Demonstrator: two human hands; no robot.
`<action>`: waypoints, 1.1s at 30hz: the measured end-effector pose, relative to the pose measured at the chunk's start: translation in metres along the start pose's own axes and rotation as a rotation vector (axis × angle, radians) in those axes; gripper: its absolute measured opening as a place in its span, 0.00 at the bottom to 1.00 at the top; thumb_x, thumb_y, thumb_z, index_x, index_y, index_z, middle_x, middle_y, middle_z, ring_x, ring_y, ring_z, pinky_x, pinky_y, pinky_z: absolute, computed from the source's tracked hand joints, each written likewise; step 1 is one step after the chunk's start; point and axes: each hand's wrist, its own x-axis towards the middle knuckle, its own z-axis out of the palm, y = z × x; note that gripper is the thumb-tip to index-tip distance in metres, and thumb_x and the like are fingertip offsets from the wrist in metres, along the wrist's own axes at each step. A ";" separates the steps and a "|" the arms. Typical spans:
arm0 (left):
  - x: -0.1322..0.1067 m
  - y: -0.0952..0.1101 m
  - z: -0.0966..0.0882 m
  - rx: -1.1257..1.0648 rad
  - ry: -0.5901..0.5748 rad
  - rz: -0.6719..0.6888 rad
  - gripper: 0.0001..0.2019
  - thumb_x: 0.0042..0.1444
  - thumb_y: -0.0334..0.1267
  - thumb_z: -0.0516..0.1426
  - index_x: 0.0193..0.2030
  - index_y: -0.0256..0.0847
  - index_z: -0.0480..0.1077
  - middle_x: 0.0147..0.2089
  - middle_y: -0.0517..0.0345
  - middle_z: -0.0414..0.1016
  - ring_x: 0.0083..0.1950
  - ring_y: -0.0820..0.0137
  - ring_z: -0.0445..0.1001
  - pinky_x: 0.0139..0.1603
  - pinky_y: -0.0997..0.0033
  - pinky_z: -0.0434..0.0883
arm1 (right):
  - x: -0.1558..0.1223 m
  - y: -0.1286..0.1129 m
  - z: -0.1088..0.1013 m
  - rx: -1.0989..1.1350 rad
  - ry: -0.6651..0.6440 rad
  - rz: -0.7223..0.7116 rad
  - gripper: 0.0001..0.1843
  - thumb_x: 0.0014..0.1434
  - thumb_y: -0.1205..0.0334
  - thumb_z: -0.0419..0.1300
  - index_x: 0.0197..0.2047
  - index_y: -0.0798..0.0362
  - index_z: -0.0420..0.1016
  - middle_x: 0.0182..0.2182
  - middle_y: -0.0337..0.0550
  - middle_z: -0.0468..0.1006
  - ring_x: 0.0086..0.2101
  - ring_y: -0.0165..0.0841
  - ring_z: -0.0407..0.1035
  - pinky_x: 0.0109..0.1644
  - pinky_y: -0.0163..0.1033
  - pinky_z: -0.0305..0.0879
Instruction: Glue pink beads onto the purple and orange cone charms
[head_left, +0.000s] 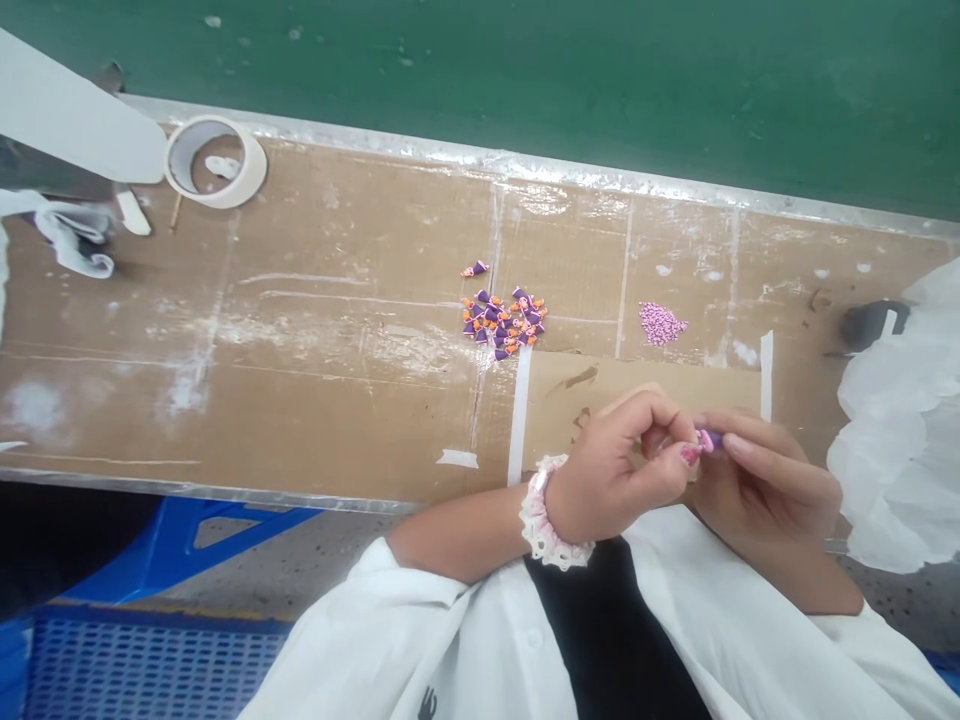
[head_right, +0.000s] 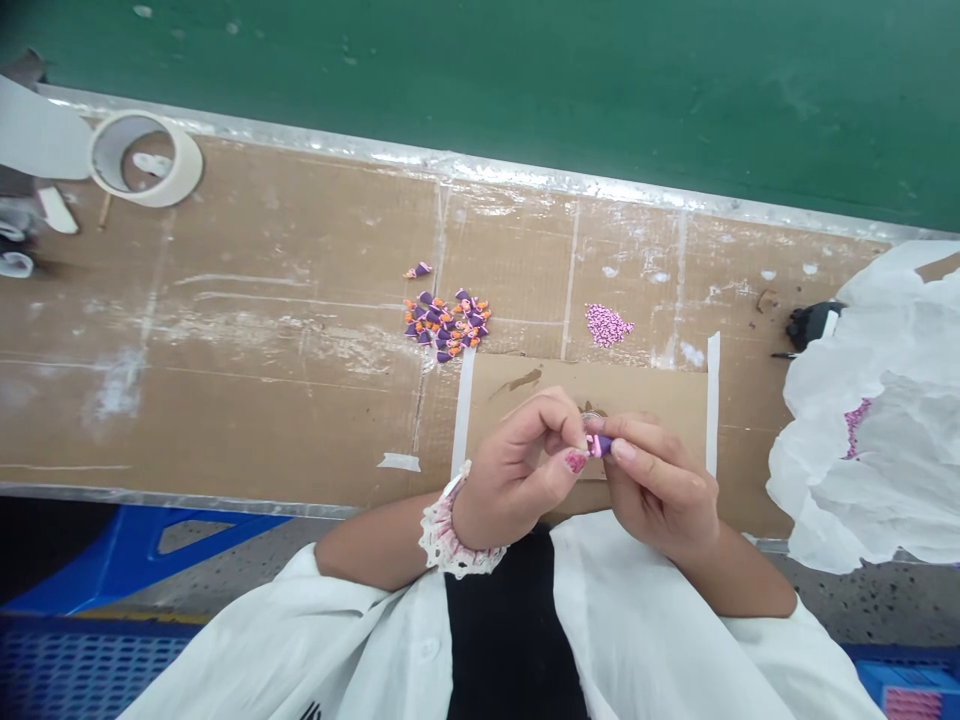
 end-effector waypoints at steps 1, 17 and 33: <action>0.000 -0.001 0.000 0.003 0.003 0.000 0.04 0.56 0.34 0.55 0.31 0.39 0.64 0.28 0.62 0.62 0.29 0.77 0.61 0.32 0.75 0.64 | 0.001 -0.001 0.000 -0.052 0.009 -0.077 0.35 0.46 0.82 0.65 0.52 0.39 0.73 0.43 0.37 0.80 0.34 0.33 0.75 0.30 0.39 0.74; 0.003 -0.005 0.000 0.061 -0.030 0.133 0.04 0.57 0.31 0.55 0.31 0.39 0.64 0.28 0.63 0.62 0.29 0.78 0.61 0.31 0.77 0.63 | 0.016 -0.009 0.000 -0.203 -0.039 -0.344 0.33 0.48 0.85 0.63 0.53 0.47 0.71 0.53 0.45 0.74 0.37 0.34 0.77 0.33 0.36 0.78; 0.006 -0.009 -0.003 0.257 -0.033 0.331 0.05 0.53 0.26 0.55 0.32 0.39 0.63 0.28 0.64 0.62 0.30 0.78 0.62 0.32 0.78 0.66 | 0.010 -0.005 -0.002 -0.116 -0.030 -0.310 0.35 0.46 0.87 0.62 0.56 0.56 0.70 0.52 0.49 0.75 0.40 0.35 0.76 0.35 0.38 0.77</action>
